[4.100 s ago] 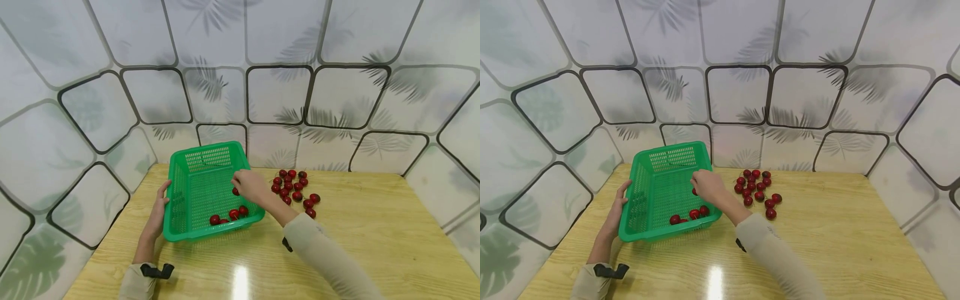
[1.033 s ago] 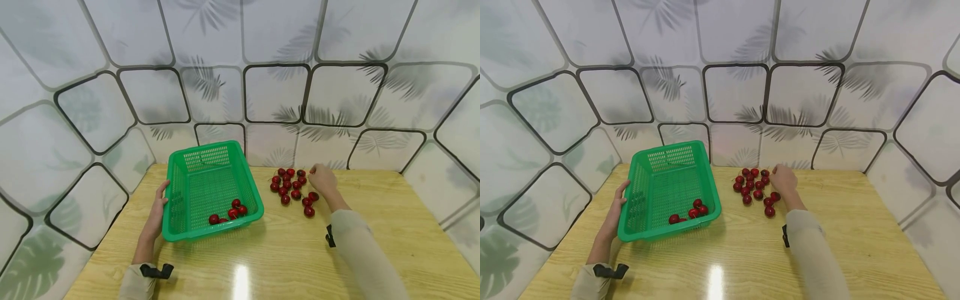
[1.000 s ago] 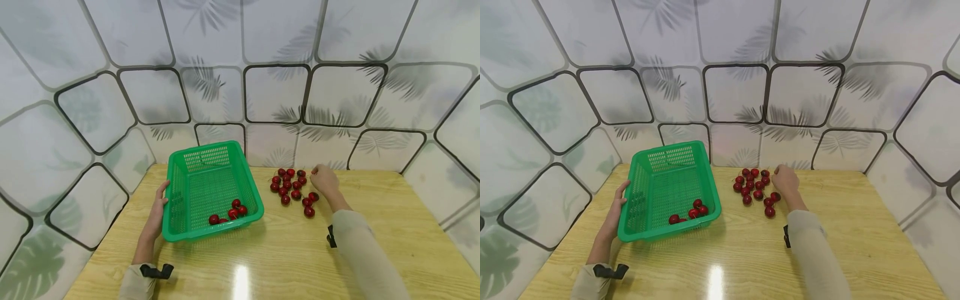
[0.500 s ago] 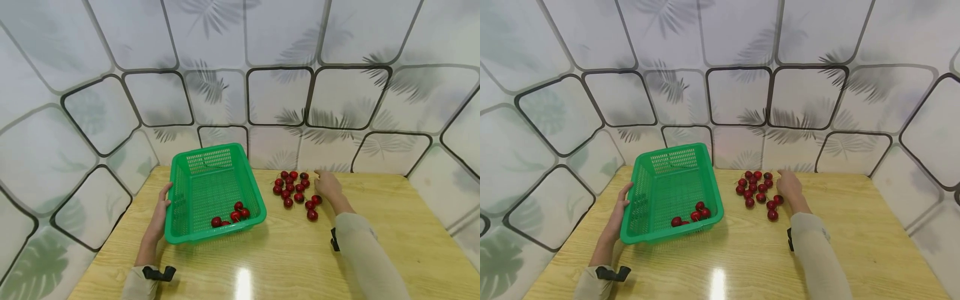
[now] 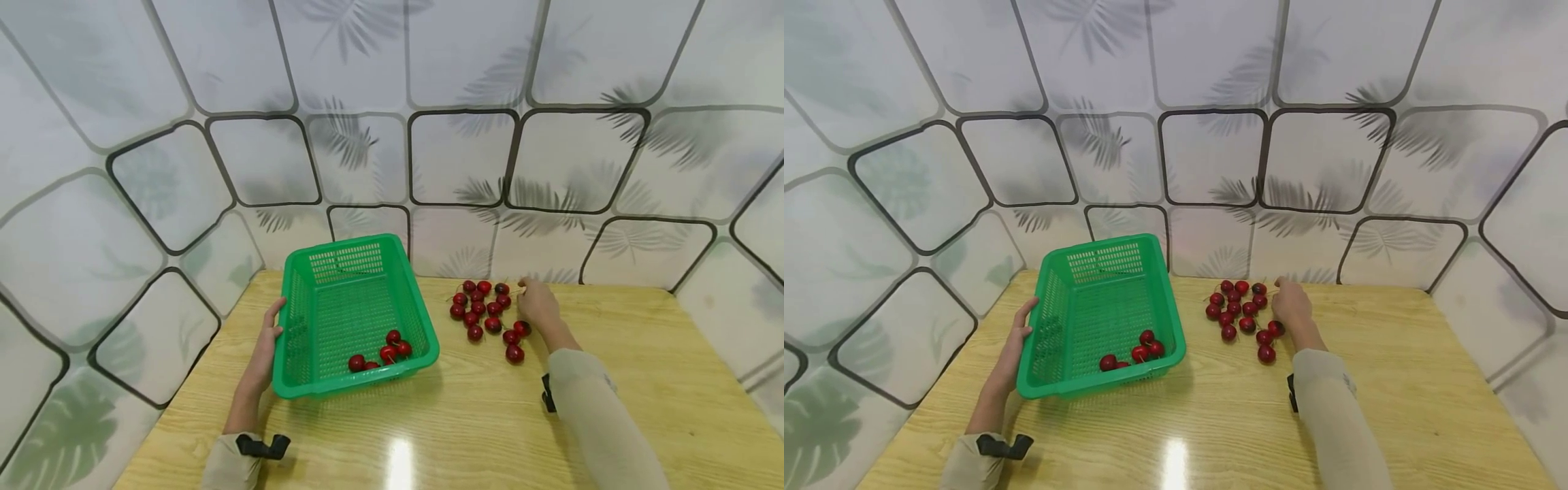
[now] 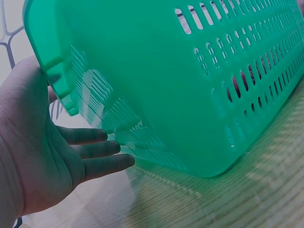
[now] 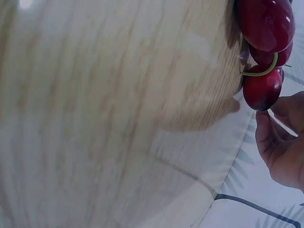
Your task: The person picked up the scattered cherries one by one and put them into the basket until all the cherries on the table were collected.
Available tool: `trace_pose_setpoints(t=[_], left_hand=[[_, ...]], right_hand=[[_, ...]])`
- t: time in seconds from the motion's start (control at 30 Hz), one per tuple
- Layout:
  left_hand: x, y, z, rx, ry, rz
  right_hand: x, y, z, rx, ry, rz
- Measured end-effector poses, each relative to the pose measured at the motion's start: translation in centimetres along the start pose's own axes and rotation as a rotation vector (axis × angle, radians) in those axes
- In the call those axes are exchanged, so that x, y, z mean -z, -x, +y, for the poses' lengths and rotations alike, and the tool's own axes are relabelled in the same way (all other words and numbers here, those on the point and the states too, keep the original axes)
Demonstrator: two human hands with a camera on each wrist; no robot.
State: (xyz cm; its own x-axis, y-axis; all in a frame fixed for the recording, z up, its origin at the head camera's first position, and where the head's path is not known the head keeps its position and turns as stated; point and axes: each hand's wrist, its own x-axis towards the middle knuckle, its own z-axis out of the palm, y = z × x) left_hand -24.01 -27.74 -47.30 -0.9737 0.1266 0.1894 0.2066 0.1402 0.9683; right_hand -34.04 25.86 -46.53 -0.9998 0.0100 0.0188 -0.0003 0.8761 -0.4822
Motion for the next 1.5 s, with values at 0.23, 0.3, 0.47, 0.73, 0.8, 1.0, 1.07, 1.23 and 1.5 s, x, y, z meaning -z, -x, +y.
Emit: trace_pose_setpoints(t=[0.23,0.3,0.47,0.73,0.8,1.0,1.07,1.23,1.5], left_hand=[[0.1,0.0,-0.2,0.005,0.01,0.005],[0.1,0.0,-0.2,0.003,0.013,0.0],[0.1,-0.1,-0.1,0.011,0.015,-0.002],[-0.1,0.0,-0.1,0.013,0.022,-0.004],[0.0,0.0,-0.1,0.003,0.026,-0.002],[-0.1,0.0,0.0,-0.017,0.027,0.003],[-0.1,0.0,0.0,-0.023,0.025,0.0],[0.0,0.0,0.1,-0.024,0.029,-0.007],[0.0,0.0,0.1,-0.027,0.03,-0.007]], right_hand=[[-0.2,-0.4,-0.1,0.001,0.024,-0.046],[-0.3,-0.5,-0.1,0.006,0.031,-0.056],[-0.7,-0.6,0.1,0.015,0.038,-0.049],[0.2,0.2,0.4,0.0,0.027,0.007],[0.5,0.4,0.5,0.005,0.012,0.029],[1.3,0.9,0.9,0.036,-0.016,0.097],[1.4,0.9,1.0,0.038,-0.022,0.11],[1.7,0.9,0.7,0.058,-0.05,0.152],[2.3,0.8,-1.8,0.164,-0.103,0.257]])
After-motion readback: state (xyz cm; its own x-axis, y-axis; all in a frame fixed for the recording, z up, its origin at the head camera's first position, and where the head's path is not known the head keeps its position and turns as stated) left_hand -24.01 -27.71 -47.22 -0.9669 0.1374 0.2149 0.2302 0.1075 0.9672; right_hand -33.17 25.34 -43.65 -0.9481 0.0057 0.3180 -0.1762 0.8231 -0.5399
